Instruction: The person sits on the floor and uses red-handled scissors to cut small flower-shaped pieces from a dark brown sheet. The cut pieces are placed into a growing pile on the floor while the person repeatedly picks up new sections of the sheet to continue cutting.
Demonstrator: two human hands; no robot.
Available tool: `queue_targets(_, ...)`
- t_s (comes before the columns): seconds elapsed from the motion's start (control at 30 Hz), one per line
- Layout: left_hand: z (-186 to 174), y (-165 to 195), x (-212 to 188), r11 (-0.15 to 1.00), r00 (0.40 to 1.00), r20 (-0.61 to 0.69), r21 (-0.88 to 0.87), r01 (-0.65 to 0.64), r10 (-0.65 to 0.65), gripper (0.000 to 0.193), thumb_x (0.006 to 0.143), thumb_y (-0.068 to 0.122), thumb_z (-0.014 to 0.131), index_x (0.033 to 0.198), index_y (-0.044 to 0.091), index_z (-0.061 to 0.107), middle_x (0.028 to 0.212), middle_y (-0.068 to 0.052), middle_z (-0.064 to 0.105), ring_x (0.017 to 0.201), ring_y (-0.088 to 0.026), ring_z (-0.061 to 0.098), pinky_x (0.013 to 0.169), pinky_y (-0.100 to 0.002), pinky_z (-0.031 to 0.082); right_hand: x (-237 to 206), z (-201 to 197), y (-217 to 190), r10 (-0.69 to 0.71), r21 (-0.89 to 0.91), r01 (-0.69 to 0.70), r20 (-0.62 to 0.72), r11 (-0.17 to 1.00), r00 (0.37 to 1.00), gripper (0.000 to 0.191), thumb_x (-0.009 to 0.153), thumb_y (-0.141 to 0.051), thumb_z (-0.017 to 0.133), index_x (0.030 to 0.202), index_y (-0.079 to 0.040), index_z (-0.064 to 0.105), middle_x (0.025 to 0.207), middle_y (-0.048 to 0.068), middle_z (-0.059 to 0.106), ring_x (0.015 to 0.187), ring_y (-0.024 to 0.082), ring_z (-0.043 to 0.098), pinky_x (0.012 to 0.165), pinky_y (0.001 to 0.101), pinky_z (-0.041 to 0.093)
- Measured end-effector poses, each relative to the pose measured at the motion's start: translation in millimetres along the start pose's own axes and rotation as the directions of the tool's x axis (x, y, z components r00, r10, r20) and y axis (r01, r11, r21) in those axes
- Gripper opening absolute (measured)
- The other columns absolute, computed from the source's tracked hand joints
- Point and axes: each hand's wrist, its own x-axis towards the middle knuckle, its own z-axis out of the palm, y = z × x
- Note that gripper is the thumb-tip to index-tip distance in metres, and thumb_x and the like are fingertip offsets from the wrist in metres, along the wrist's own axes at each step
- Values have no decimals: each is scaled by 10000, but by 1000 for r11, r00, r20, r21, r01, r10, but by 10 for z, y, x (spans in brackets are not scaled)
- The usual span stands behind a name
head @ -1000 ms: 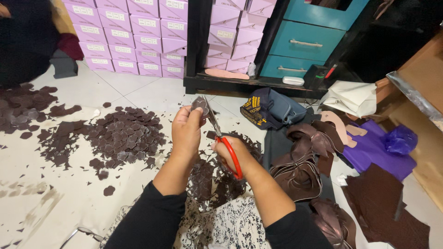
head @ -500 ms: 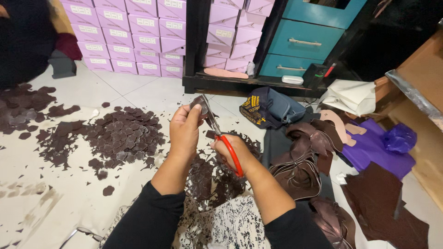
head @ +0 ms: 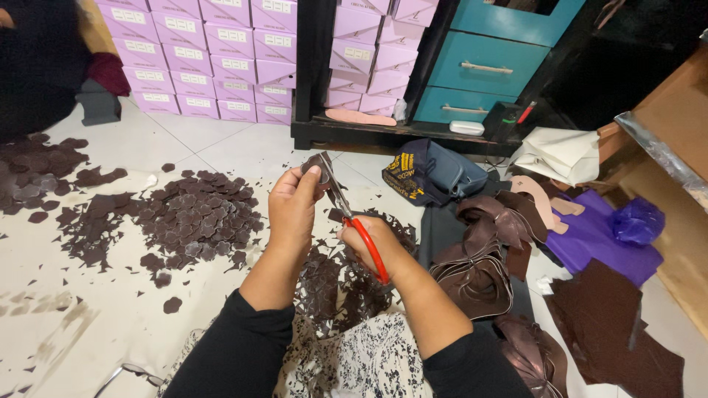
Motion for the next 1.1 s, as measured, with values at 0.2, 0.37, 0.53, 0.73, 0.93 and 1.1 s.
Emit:
queue_targets(0.2,17,18,10,996,998,24,74,48,-50,142,942,183,692,962,43,702,876,-12,723,775,-76,641,737,-224,510,-22,-14,-21,22,16,-23,59,1000,998,208,891,-236,669,795,-78,571,599,-4,517,463,105,473,429,272,383)
queue_targets(0.37,42,13,-6,995,998,17,86,56,-58,151,943,181,697,951,32,708,860,-20,718,761,-74,624,717,-225,498,-5,-28,-1,30,149,-43,92,988,995,210,902,-219,637,785,-69,548,589,6,476,461,116,428,430,276,364)
queue_targets(0.53,85,19,-20,993,995,-21,67,97,-96,151,931,184,709,918,34,699,837,-28,715,734,-74,612,696,-225,488,7,-64,33,15,189,-36,111,981,994,198,903,-203,631,785,-67,549,584,6,466,460,117,407,430,279,355)
queue_targets(0.73,116,29,-22,988,992,-22,81,130,-128,146,919,180,718,901,38,693,819,-28,714,702,-71,591,662,-226,465,9,-80,52,-9,190,-17,135,982,991,259,919,-227,627,742,-75,515,590,12,466,476,124,430,443,286,368)
queue_targets(0.93,139,8,-61,986,988,28,70,153,-155,147,916,187,702,885,43,696,818,-21,722,695,-61,607,658,-223,488,-1,-95,89,-42,194,6,184,981,982,310,930,-272,587,711,-64,514,612,39,510,517,156,494,516,304,426)
queue_targets(1.1,141,-11,-67,986,991,10,98,135,-137,165,927,216,704,876,60,685,827,-20,727,699,-61,580,660,-229,445,45,-83,125,-84,218,49,158,975,984,340,949,-266,579,700,-53,490,587,50,481,494,162,474,493,303,407)
